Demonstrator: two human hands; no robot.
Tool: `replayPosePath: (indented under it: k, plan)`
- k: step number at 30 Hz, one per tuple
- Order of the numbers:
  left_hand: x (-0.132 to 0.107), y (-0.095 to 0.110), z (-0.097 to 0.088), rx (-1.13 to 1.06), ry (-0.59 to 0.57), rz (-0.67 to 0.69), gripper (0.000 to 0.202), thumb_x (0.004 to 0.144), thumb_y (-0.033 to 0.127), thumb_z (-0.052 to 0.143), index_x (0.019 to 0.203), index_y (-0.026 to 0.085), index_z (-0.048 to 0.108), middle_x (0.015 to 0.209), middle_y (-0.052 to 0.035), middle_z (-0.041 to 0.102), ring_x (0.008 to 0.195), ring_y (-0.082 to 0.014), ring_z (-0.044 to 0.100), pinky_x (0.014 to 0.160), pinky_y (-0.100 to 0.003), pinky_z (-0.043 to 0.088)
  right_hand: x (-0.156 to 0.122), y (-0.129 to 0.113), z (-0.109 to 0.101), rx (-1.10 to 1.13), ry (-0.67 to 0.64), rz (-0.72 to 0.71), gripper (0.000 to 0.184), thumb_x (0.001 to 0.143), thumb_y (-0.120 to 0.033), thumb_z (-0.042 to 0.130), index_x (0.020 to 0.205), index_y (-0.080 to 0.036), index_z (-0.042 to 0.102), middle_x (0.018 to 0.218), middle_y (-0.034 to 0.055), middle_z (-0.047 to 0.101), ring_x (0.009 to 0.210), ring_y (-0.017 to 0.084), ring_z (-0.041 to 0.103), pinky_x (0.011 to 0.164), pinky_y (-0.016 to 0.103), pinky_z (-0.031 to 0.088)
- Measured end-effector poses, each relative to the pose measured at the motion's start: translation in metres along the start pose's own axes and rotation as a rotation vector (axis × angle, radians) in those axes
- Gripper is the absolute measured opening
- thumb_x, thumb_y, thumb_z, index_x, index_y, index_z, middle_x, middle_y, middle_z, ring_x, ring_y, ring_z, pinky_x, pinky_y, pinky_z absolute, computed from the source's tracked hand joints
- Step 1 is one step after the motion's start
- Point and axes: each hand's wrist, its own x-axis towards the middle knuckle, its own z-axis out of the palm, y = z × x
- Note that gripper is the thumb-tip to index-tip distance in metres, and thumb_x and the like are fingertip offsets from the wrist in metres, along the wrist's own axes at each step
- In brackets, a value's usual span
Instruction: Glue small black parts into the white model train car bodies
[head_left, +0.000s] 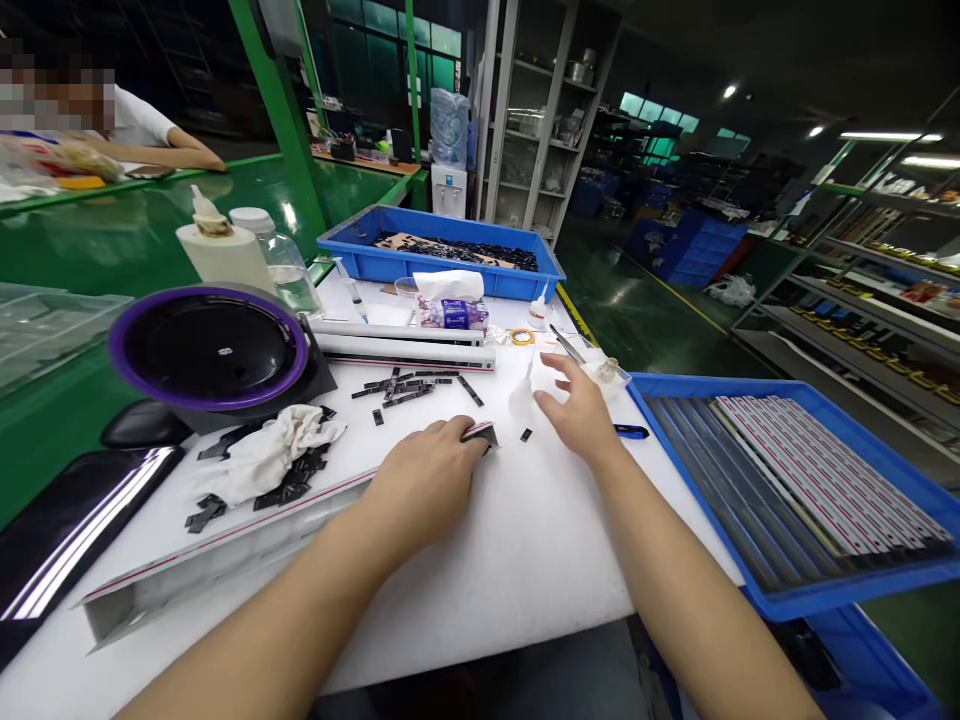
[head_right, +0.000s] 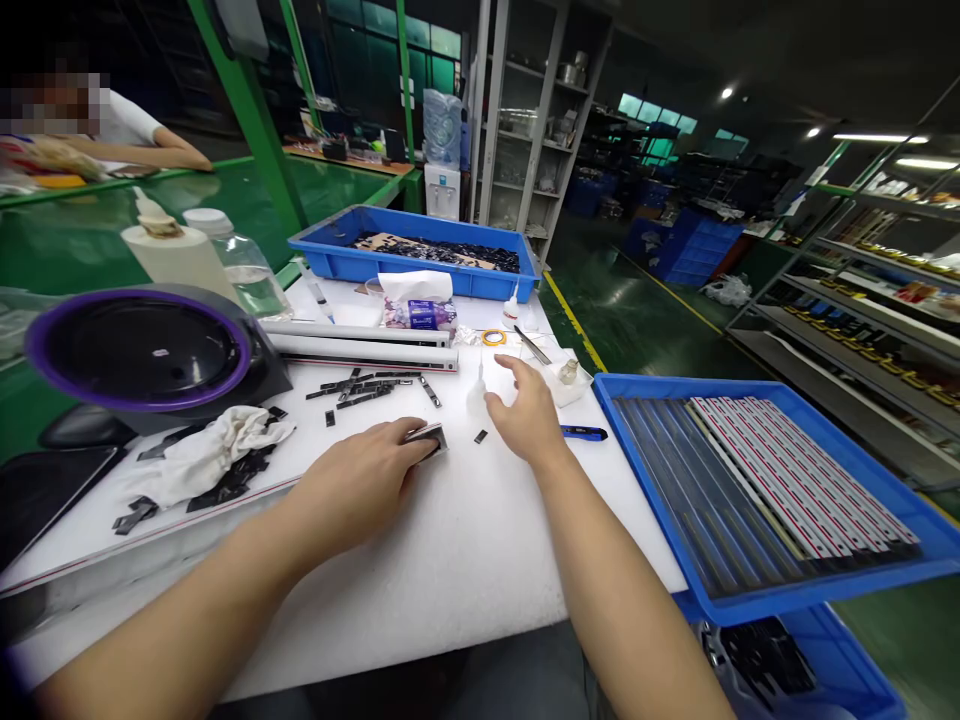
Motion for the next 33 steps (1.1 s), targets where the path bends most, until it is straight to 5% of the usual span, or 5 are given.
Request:
replayPosePath:
  k: [3,8,18,25,33]
  plan:
    - [0.0,0.002,0.001,0.017,-0.002,-0.006,0.037,0.091,0.018,0.039,0.117,0.024,0.064,0.125,-0.0114,0.057,0.103,-0.0271,0.06,0.081,-0.041,0.051,0.003,0.0,0.011,-0.104,-0.12,0.008,0.062,0.079,-0.024,0.062,0.138,-0.021,0.044,0.14,0.0124,0.05,0.125,0.025,0.051,0.104,0.044,0.044]
    - [0.001,0.006,0.0,0.031,-0.029,-0.029,0.041,0.09,0.015,0.037,0.12,0.025,0.063,0.126,-0.0117,0.055,0.104,-0.0276,0.058,0.083,-0.043,0.05,0.005,-0.004,0.017,-0.171,-0.217,0.033,0.033,0.084,-0.023,0.059,0.116,-0.02,0.061,0.112,0.009,0.068,0.107,0.024,0.062,0.098,0.041,0.045]
    - [0.003,0.01,-0.002,0.003,-0.06,-0.045,0.039,0.09,0.015,0.038,0.116,0.027,0.066,0.13,-0.0106,0.053,0.105,-0.0267,0.058,0.086,-0.043,0.049,-0.003,-0.02,-0.009,0.67,-0.037,0.071,0.061,0.083,-0.05,0.06,0.136,-0.027,0.042,0.097,0.0037,0.064,0.081,0.015,0.06,0.066,0.026,0.049]
    - [0.004,0.008,-0.004,-0.038,-0.068,-0.053,0.042,0.088,0.015,0.039,0.12,0.029,0.063,0.136,-0.0069,0.051,0.107,-0.0259,0.058,0.084,-0.04,0.05,-0.003,-0.025,-0.033,0.974,-0.023,0.158,0.028,0.077,-0.049,0.057,0.094,-0.027,0.05,0.062,-0.0053,0.034,0.048,0.01,0.025,0.043,0.024,0.023]
    - [0.005,0.008,-0.005,-0.042,-0.085,-0.045,0.042,0.087,0.016,0.04,0.119,0.03,0.063,0.136,-0.0053,0.051,0.109,-0.0258,0.057,0.086,-0.04,0.05,-0.007,-0.029,-0.022,0.887,0.018,0.199,0.037,0.082,-0.06,0.053,0.075,-0.023,0.051,0.051,-0.0071,0.024,0.042,0.009,0.023,0.04,0.025,0.021]
